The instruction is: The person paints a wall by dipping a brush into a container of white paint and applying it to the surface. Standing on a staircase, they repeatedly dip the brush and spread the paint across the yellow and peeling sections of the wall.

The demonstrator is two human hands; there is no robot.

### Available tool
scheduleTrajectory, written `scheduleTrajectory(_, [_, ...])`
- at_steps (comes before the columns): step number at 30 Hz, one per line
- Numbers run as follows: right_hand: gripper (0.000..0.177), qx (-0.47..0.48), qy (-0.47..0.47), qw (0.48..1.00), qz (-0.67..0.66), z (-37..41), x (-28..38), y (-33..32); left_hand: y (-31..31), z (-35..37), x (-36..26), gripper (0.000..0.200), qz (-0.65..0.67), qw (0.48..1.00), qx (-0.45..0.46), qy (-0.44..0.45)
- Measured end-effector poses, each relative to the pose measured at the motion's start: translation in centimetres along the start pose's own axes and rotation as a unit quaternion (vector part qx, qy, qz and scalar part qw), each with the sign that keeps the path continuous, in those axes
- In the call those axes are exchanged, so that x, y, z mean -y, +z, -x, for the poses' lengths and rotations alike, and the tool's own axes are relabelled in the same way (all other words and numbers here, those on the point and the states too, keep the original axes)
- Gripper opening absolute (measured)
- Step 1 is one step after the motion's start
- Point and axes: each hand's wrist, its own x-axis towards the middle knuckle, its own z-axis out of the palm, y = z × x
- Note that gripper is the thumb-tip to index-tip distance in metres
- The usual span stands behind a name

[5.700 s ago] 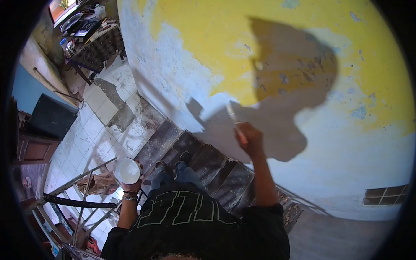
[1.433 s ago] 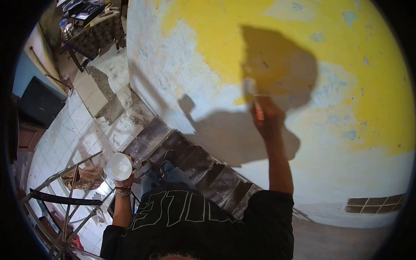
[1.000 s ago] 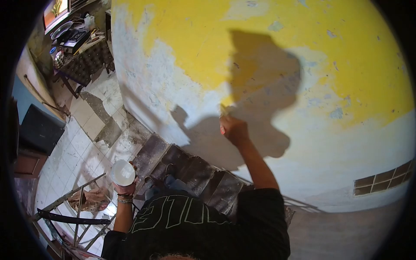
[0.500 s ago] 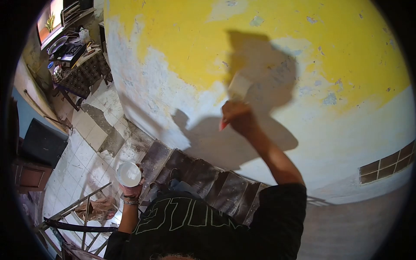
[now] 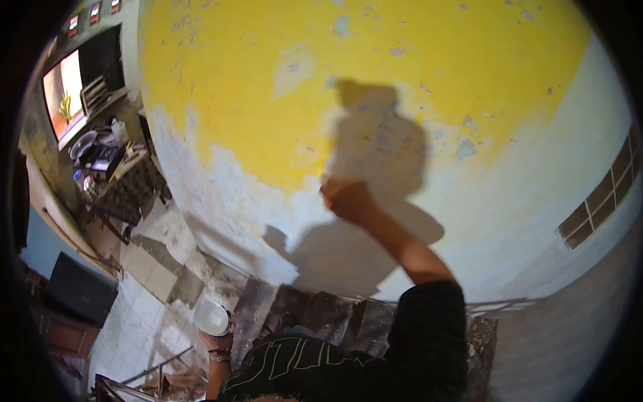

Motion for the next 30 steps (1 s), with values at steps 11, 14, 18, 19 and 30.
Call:
scheduleTrajectory(11, [0.021,-0.209,-0.037,0.963,0.167,-4.4,-1.9,-20.8,4.9,-2.1,0.2,0.059,-0.058,0.998,0.038,-0.014])
scheduleTrajectory(14, [0.021,-0.156,-0.104,0.970,0.155,-1.1,-1.7,-10.5,3.2,-2.9,0.5,0.056,-0.086,0.994,0.062,0.017])
scheduleTrajectory(18, [0.009,-0.075,-0.121,0.986,0.092,4.2,2.6,-0.9,3.9,-1.7,-0.5,0.056,-0.025,0.993,0.112,-0.025])
scheduleTrajectory(19, [0.010,-0.089,-0.120,0.987,0.059,5.6,3.6,1.4,3.9,-1.6,-0.5,0.056,-0.015,0.993,0.111,-0.033])
scheduleTrajectory(30, [0.010,-0.059,0.038,0.986,-0.152,6.7,0.0,0.6,3.9,-1.3,1.0,0.057,-0.060,0.996,0.062,-0.012])
